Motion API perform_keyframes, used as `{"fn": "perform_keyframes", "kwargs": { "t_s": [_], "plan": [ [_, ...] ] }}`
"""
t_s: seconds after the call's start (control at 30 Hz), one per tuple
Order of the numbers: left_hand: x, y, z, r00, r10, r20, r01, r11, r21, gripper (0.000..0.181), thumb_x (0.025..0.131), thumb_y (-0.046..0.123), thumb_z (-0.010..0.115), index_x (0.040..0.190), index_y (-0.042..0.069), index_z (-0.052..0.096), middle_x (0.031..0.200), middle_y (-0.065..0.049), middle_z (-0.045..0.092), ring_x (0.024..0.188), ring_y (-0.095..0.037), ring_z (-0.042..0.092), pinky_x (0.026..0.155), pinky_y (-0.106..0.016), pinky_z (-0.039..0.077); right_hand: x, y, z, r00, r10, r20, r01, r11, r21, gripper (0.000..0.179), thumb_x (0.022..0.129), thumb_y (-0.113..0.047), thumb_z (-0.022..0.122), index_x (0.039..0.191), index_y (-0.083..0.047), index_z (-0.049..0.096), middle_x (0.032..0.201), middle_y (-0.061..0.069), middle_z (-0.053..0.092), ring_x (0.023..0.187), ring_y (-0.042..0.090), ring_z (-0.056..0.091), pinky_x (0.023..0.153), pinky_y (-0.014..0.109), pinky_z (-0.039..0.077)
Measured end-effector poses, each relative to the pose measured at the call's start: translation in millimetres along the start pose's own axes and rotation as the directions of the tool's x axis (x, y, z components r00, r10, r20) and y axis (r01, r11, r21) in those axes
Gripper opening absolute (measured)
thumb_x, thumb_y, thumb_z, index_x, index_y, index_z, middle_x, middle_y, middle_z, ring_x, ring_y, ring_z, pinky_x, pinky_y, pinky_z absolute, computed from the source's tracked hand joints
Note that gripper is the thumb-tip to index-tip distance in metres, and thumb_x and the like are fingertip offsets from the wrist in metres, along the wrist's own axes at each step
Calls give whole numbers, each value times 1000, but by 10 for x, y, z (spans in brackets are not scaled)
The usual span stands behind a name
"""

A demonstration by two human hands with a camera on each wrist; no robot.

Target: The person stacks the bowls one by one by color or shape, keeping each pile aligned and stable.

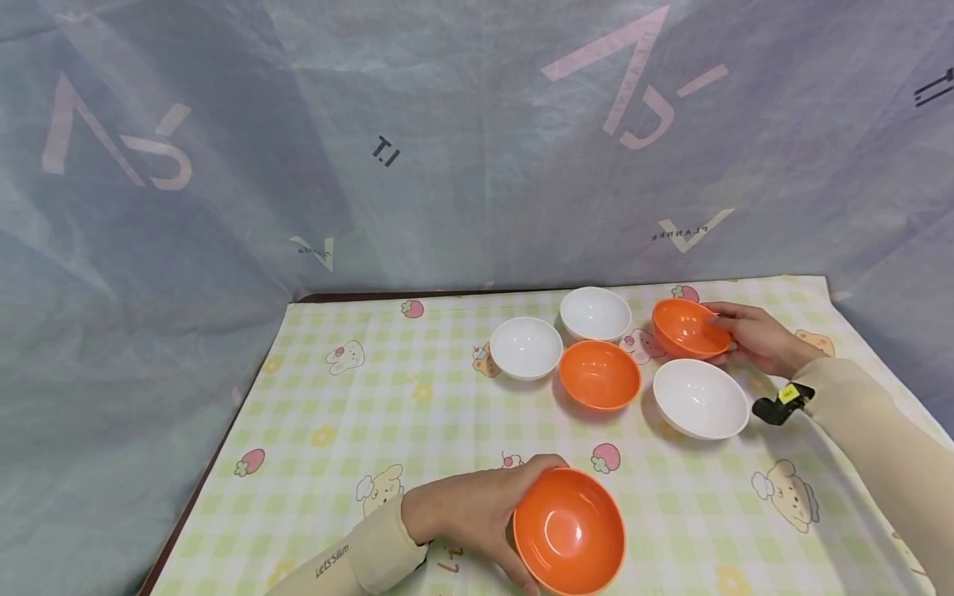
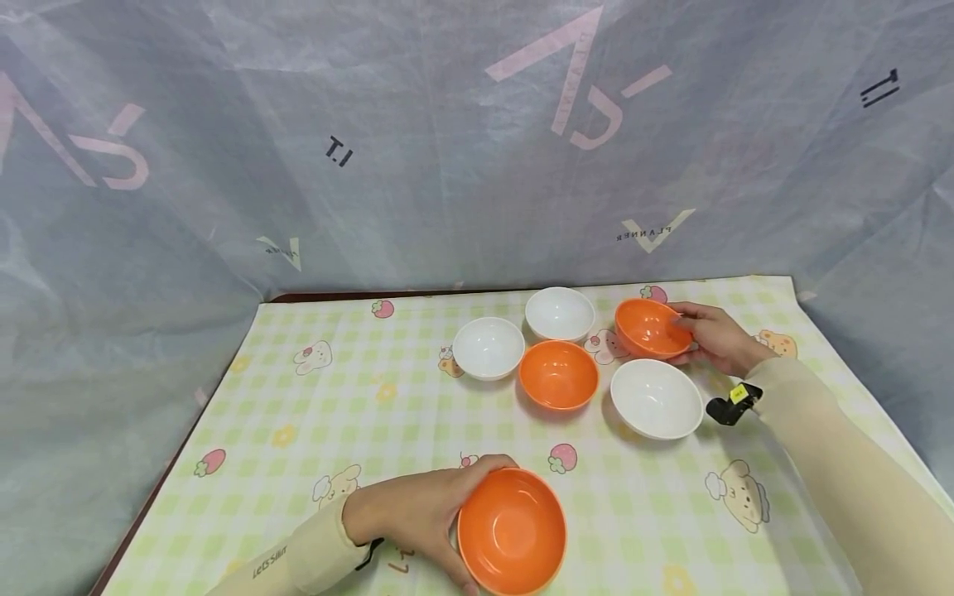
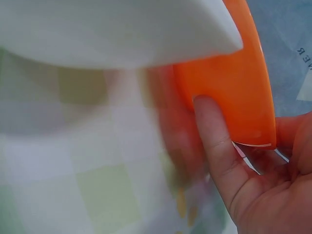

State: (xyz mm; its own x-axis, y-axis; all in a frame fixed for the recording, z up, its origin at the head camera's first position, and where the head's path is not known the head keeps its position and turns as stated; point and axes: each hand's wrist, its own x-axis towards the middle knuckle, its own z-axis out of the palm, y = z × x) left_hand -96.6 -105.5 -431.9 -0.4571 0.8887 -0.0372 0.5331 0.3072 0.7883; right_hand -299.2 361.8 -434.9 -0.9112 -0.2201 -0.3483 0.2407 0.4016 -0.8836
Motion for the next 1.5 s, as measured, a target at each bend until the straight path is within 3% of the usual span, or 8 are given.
{"fn": "perform_keyframes", "kwargs": {
  "t_s": [0.57,1.5],
  "plan": [
    [4,-20,19,1000,8,-5,-8,1000,-25,116,74,34,102,158,28,22,148,11,53,130,1,54,114,-23,42,-36,-13,-11,1000,19,-7,-19,1000,24,59,119,-20,30,169,-1,5,169,38,12,93,1,62,89,33,63],
    [-2,4,-3,1000,6,3,-6,1000,-9,117,74,36,102,158,28,21,148,12,54,130,2,54,114,-22,42,-61,29,-37,1000,29,-6,-28,998,55,62,118,-22,32,169,-2,4,168,37,13,94,2,64,89,31,62]
  ]
}}
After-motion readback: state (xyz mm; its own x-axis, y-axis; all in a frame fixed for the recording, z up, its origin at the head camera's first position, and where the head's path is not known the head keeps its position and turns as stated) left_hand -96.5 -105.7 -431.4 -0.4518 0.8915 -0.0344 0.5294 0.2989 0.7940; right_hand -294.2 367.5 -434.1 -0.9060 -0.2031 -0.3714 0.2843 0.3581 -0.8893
